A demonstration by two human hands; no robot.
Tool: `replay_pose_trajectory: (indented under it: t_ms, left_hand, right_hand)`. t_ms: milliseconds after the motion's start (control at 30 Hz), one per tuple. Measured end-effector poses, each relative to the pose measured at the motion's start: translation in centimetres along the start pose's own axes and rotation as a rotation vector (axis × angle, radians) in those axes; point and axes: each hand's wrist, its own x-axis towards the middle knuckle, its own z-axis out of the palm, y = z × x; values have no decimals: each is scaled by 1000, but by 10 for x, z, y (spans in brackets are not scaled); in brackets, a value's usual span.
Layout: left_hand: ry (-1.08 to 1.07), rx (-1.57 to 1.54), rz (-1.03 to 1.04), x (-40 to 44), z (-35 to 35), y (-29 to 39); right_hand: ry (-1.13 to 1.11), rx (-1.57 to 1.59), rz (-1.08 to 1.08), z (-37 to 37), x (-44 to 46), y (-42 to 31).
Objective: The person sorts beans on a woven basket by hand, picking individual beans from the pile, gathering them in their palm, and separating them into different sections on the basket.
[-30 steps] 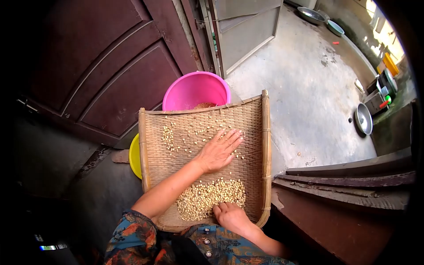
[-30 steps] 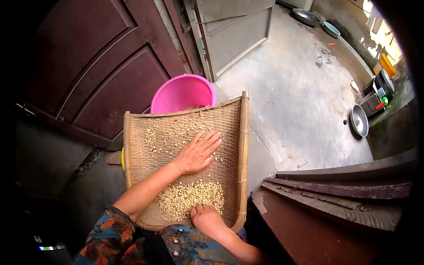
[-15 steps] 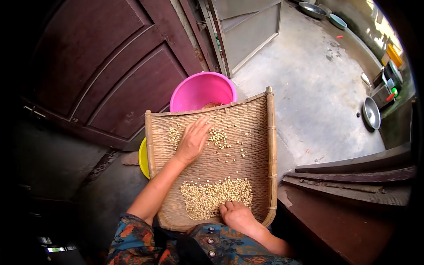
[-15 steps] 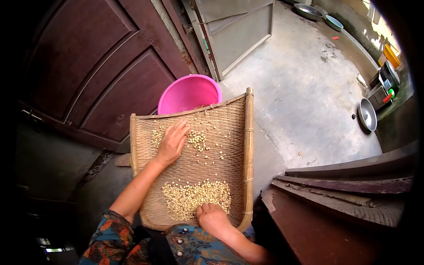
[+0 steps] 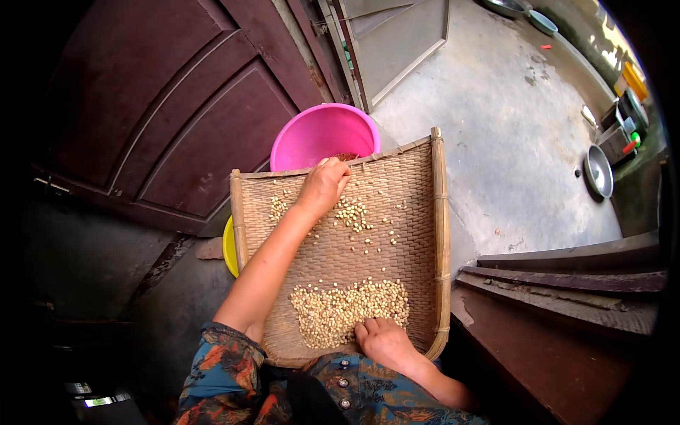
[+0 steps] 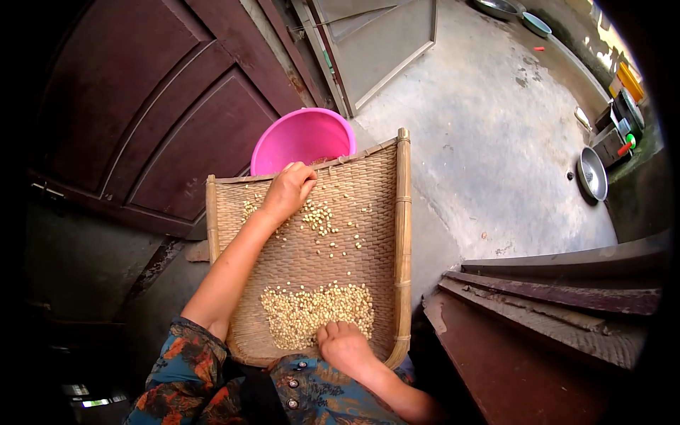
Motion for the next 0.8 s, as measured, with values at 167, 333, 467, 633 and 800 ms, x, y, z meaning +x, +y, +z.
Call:
replay_pose_trajectory:
  t_ms: [167, 333, 467, 633, 800]
  left_hand:
    - [41, -98, -112, -5, -13, -3]
    - [28, -252, -231, -16, -41, -8]
    - [-80, -201, -275, -25, -53, -3]
    - [-145, -219, -201, -30, -36, 2]
    - [-207, -133, -145, -29, -15, 10]
  right_hand:
    - [-2, 31, 8, 1, 0, 2]
    - [-22, 53, 7, -4, 2, 2]
    - [-22, 60, 5, -3, 1, 1]
    - [-28, 32, 0, -1, 0, 0]
    - [-29, 26, 7, -3, 1, -1]
